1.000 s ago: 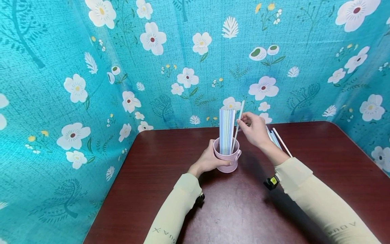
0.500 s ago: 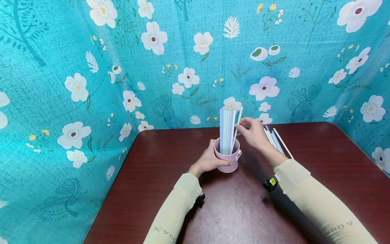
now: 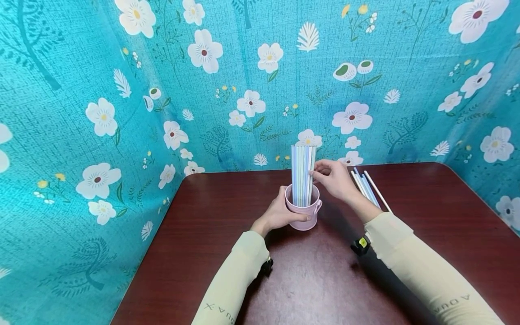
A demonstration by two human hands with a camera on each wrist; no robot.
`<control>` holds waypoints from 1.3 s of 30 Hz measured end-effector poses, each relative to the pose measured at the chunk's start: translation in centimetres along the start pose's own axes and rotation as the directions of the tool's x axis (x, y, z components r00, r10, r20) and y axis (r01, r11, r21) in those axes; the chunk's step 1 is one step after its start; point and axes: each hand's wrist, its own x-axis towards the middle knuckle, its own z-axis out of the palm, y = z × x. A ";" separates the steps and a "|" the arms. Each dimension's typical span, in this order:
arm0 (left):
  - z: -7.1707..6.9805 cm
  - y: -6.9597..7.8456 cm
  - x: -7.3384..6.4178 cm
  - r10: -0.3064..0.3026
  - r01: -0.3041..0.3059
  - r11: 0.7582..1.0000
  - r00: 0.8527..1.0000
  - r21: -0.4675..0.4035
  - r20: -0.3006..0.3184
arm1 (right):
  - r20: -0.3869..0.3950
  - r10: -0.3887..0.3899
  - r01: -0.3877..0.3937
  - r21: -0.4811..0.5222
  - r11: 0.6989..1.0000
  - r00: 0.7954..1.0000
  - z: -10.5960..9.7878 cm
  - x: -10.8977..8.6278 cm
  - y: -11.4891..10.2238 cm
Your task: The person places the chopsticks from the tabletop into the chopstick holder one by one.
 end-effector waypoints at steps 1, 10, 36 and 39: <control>0.0 0.0 0.0 0.001 -0.001 1.000 1.000 -0.003 0.002 | 0.000 0.004 -0.004 -0.013 1.000 1.000 0.0 -0.1 0.0; 0.1 0.0 0.0 0.010 -0.010 1.000 1.000 0.000 -0.005 | 0.034 0.043 -0.039 -0.109 0.993 0.999 -0.3 -0.1 0.1; 0.1 -0.1 0.0 -0.008 0.008 1.000 1.000 -0.005 0.009 | 0.092 0.337 -0.216 -0.604 0.767 0.937 -9.0 -1.3 9.8; 0.1 0.0 0.1 -0.002 0.002 1.000 1.000 0.005 0.006 | 0.099 0.356 -0.230 -0.599 0.767 0.929 -9.3 -1.3 10.4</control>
